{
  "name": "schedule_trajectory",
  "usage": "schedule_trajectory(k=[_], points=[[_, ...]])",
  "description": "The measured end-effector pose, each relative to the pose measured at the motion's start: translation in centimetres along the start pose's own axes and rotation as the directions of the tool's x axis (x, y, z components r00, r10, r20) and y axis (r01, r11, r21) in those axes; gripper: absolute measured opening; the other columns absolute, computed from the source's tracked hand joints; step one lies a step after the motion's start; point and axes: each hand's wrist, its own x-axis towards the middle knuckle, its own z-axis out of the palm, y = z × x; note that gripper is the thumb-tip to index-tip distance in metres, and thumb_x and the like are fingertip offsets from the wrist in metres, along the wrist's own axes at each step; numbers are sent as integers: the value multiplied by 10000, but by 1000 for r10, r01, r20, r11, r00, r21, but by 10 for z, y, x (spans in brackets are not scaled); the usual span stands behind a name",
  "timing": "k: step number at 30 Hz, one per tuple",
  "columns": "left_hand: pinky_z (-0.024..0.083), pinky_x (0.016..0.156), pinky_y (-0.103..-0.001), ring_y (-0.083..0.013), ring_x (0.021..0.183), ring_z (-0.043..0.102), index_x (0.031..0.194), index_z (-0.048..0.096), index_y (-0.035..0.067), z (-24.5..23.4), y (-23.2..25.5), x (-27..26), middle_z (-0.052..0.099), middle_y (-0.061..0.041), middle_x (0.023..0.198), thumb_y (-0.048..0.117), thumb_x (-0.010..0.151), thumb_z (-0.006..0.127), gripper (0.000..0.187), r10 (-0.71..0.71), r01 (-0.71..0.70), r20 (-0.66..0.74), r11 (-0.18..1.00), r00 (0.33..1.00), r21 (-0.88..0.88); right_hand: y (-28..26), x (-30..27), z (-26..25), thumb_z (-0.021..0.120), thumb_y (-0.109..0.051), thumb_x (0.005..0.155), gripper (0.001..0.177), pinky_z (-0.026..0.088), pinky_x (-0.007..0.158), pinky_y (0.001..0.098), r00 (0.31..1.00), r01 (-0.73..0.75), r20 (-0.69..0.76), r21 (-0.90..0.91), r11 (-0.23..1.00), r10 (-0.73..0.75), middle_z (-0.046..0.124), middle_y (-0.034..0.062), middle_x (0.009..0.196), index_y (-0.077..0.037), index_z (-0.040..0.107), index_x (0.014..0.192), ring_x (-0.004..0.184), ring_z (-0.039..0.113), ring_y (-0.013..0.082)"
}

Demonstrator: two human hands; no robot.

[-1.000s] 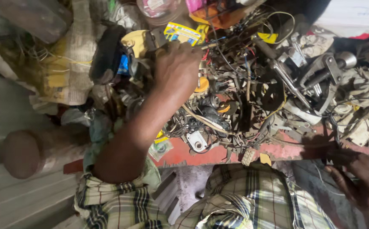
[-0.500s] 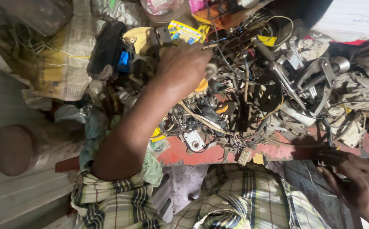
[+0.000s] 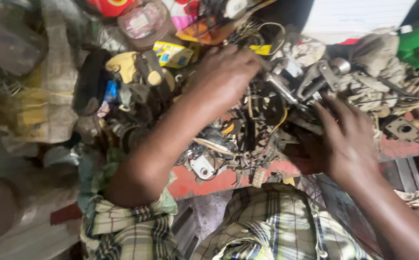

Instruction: The person works on a cluttered workbench, sorting through various mechanical and electrical components. They use a screwdriver to manipulate parts within a pile of wires and metal pieces. Later, they handle a disassembled electric fan, adjusting its internal wiring and components.

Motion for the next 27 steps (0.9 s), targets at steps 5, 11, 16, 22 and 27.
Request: schedule_trajectory(k=[5,11,16,22,27], points=[[529,857,-467,-316,981,672,1098,744,46,-16,-20,-5,699,-110,1050,42,926,687,182,-77,75,-9,991,997,-107,6,39,33,816,-300,899,692,424,1063,512,1000,-13,-24,-180,984,9,520,175,1471,-39,620,1509,1272,488,380],[533,860,-470,-311,983,675,1022,736,64,-35,-13,-24,706,-100,1033,94,920,729,107,-161,160,-43,987,986,-12,27,45,23,892,-274,936,497,521,780,406,985,28,-166,-44,999,-35,719,175,1242,-26,731,1335,975,622,271],[501,924,-486,-298,1030,640,1061,731,51,-20,14,-34,687,-106,1068,202,912,749,213,-41,46,83,997,996,-59,36,82,-8,824,-53,985,230,577,722,331,930,166,-344,69,984,-133,759,170,1152,-6,739,1193,960,740,231],[427,1067,-467,-278,1237,550,1194,701,35,19,62,-14,630,-102,1301,358,930,702,417,134,-127,50,984,990,-125,43,103,-32,847,-70,1016,204,610,813,344,918,205,-358,55,977,-173,740,156,1090,-8,714,1158,948,749,253],[360,1130,-530,-311,1278,518,1128,699,-1,29,86,5,608,-144,1318,413,823,721,515,228,-215,235,973,945,-79,53,110,-38,837,-56,993,201,615,800,337,920,250,-337,107,962,-201,746,166,1071,1,720,1146,956,750,262]])
